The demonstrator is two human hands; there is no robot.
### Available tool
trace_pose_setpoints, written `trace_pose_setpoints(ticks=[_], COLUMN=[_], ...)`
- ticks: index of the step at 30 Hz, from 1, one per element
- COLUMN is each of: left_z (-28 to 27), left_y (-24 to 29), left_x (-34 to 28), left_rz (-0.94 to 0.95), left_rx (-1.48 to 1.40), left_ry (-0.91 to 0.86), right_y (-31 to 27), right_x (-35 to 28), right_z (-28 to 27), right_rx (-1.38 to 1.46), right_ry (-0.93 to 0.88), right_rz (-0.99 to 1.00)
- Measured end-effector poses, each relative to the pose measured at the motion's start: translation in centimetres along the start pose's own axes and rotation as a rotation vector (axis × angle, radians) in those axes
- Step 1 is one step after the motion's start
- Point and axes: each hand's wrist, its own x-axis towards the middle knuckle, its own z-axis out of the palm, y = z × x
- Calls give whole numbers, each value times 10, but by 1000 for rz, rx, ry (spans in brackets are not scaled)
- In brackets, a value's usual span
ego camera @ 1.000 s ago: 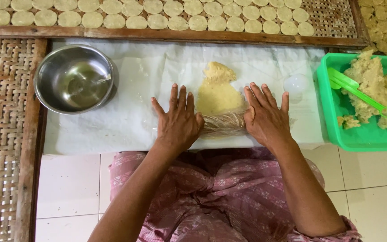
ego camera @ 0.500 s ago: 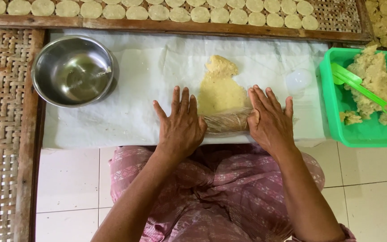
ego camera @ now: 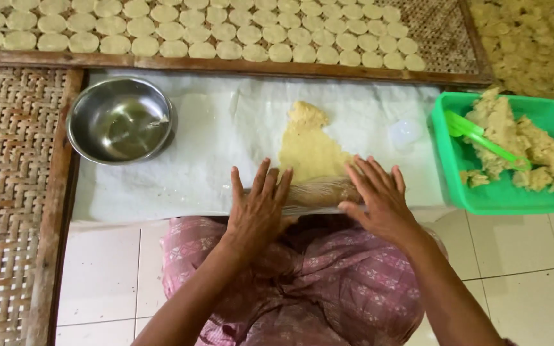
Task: The person rolls out dough and places small circular cutouts onto a large drying tray.
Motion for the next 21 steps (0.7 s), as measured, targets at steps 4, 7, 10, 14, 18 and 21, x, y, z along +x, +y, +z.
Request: trace_pose_setpoints(ticks=[4,7,10,14,18,21], left_z=[-5,-32,-73,-52,-6,-5], left_y=[-11,-21,-25,-29,-28,-18], left_x=[8,23,37,38,28,30], left_rz=[60,80,88,137,198,213], left_rx=[-12,-134,-190,-197,-168,-107], left_ry=[-94,-87,25,39,-9,-39], right_y=[-7,-4,-15,-17,-28,-40], right_x=[21,42,51,30,-10,-22], right_z=[-33,-68,-108,-88,-28,-10], right_rx=[-36,12,30,22,21,4], right_ry=[-203,-305,-67,-70,-35,31], right_rz=[94,115,77,175,211,292])
